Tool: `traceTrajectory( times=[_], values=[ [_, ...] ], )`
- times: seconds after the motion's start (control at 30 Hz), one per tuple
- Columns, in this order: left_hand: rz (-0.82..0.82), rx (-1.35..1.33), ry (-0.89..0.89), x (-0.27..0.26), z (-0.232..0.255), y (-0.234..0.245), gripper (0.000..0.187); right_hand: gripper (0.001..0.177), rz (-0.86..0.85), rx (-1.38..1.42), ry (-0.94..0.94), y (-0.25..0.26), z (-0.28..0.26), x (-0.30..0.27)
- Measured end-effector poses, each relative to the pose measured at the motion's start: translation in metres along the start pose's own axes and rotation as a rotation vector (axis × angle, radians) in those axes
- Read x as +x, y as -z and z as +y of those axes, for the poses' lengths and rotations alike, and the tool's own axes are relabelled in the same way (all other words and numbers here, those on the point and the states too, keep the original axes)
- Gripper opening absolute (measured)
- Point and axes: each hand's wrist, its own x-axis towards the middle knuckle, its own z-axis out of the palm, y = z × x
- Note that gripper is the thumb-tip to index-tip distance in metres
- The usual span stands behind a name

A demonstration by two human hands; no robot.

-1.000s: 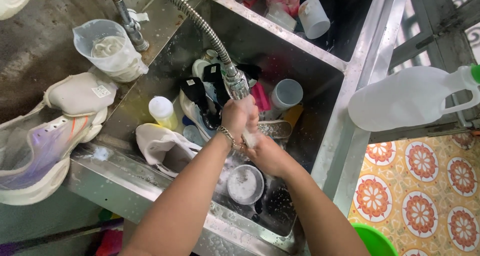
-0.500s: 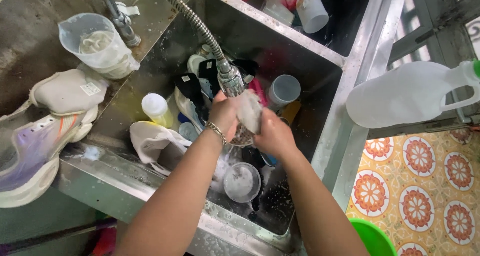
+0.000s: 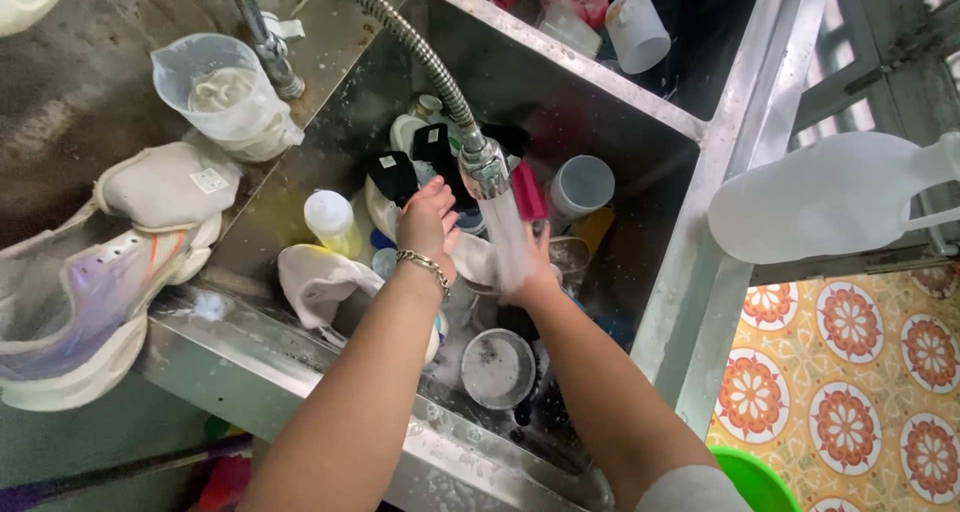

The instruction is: Washing and scrubbing various pairs of sneakers in a utility sink using a brush and water.

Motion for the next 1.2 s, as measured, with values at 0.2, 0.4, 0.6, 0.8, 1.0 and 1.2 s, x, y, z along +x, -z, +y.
traceTrajectory(
  times=[0.2,0.4,0.6,0.8,1.0,1.2],
  values=[
    [0.026,0.001,0.003,0.018,-0.001,0.012,0.051,0.036,-0.305,0.734,-0.087,-0.207,0.0,0.043],
    [0.163,0.119,-0.113,0.007,0.018,0.017,0.036,0.102,-0.324,1.202,-0.536,-0.076,0.068,0.022],
    [-0.164,0.632,-0.255,0.057,-0.055,0.024,0.055,0.063,-0.176,2.135,-0.811,-0.036,0.1,-0.014],
    [-0.386,0.967,-0.174,-0.031,-0.061,0.027,0.091,0.114,-0.438,2.448,-1.068,0.047,0.104,-0.016],
    [-0.345,0.566,-0.087,-0.175,0.01,-0.012,0.078,0.115,-0.481,2.406,-1.121,0.02,0.089,-0.007],
    [-0.088,1.006,-0.296,-0.014,-0.045,0.023,0.061,0.141,-0.406,1.441,-0.862,0.04,0.103,-0.02]
  ],
)
